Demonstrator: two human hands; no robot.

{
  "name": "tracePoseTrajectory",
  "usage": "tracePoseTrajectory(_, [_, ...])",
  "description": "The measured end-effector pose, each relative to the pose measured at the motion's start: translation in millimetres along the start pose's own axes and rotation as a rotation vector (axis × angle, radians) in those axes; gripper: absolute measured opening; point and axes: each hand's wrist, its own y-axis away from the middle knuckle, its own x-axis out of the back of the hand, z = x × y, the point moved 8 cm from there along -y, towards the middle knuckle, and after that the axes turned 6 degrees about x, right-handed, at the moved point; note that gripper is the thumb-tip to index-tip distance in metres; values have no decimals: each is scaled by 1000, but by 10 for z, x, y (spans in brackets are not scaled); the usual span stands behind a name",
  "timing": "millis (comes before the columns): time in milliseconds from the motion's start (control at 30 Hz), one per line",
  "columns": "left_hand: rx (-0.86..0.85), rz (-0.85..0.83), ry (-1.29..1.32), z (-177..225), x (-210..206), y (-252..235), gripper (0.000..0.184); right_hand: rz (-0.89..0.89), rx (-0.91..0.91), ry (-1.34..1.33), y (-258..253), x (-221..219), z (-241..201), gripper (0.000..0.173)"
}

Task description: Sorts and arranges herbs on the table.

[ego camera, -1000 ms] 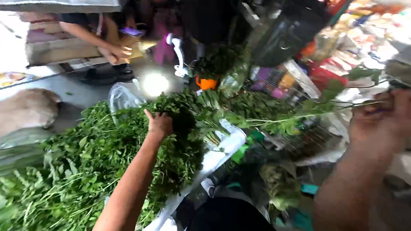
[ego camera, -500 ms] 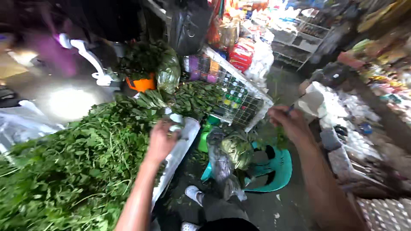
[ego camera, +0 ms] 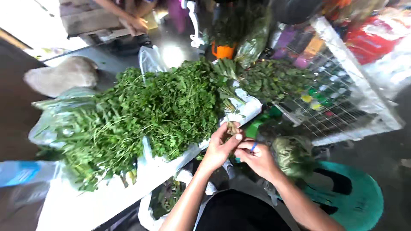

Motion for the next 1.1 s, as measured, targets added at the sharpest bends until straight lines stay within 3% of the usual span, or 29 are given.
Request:
tracePoseTrajectory(100, [-87, 265, -40, 192, 450, 350, 24, -310, 15, -56, -226, -449, -22, 20])
tracePoseTrajectory(167, [-151, 402, -10, 448, 796, 617, 25, -478, 41, -106, -404, -522, -33, 28])
tracePoseTrajectory(333, [-302, 806, 91, 1267, 1456, 1373, 23, -518, -5, -82, -1158, -286, 386, 26])
tracePoseTrajectory(433, [-435, 1024, 98, 1640, 1590, 1650, 37, -581, 69, -201, -1408, -514, 331, 23])
tracePoseTrajectory(567, [-540, 1285, -95, 1946, 1385, 1858, 28, -868, 196, -528, -1199, -1184, -109, 21])
tracePoseTrajectory(667, [-479, 1389, -412, 2122, 1141, 1914, 22, -1038, 242, -572, -927, -1782, -439, 26])
tracePoseTrajectory(767, [-290, 1404, -784, 2293, 909, 1911, 16, -1125, 295, -576, -697, -2366, -772, 48])
tracePoseTrajectory(800, [-244, 1407, -920, 2372, 858, 1928, 15, -1149, 326, -589, -617, -2529, -873, 48])
tracePoseTrajectory(867, [-148, 1417, -1140, 2529, 789, 2018, 14, -1144, 379, -598, -505, -2750, -1049, 31])
tracePoseTrajectory(967, [-69, 1473, -1132, 2708, 722, 2291, 14, -1179, 389, -590, -429, -2877, -1274, 17])
tracePoseTrajectory(1100, [-141, 1445, -904, 2733, 707, 2708, 13, -1526, 237, -676, -58, -2934, -1373, 48])
